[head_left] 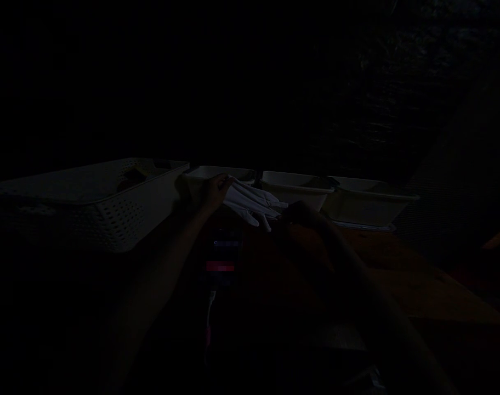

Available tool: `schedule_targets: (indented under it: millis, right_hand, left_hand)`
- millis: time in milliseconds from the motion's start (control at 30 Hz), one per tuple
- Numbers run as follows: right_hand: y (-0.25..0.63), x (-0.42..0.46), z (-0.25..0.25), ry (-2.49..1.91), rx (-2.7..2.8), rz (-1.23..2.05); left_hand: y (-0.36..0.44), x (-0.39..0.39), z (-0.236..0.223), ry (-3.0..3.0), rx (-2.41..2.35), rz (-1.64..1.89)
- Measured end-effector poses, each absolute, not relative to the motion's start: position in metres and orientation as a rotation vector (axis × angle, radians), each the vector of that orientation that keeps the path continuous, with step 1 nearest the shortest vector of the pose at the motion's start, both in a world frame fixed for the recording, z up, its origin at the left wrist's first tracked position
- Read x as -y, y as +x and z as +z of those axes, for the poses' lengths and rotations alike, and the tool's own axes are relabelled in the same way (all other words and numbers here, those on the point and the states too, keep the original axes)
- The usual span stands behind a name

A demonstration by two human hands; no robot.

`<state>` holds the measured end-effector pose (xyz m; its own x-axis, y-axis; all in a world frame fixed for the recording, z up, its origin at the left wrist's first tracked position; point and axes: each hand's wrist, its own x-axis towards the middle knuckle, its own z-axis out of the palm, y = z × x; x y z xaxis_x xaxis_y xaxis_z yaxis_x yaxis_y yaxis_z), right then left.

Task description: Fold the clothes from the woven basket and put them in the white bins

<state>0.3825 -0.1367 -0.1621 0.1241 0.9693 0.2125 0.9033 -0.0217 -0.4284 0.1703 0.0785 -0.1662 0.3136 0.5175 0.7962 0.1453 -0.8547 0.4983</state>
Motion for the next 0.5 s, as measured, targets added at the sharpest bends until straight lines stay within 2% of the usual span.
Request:
schedule_targets:
  millis: [500]
  right_hand:
    - [0.376,0.156,-0.157,-1.947,1.858,0.261]
  left_hand:
    - [0.175,-0.071,-0.170,2.338,-0.579,1.464]
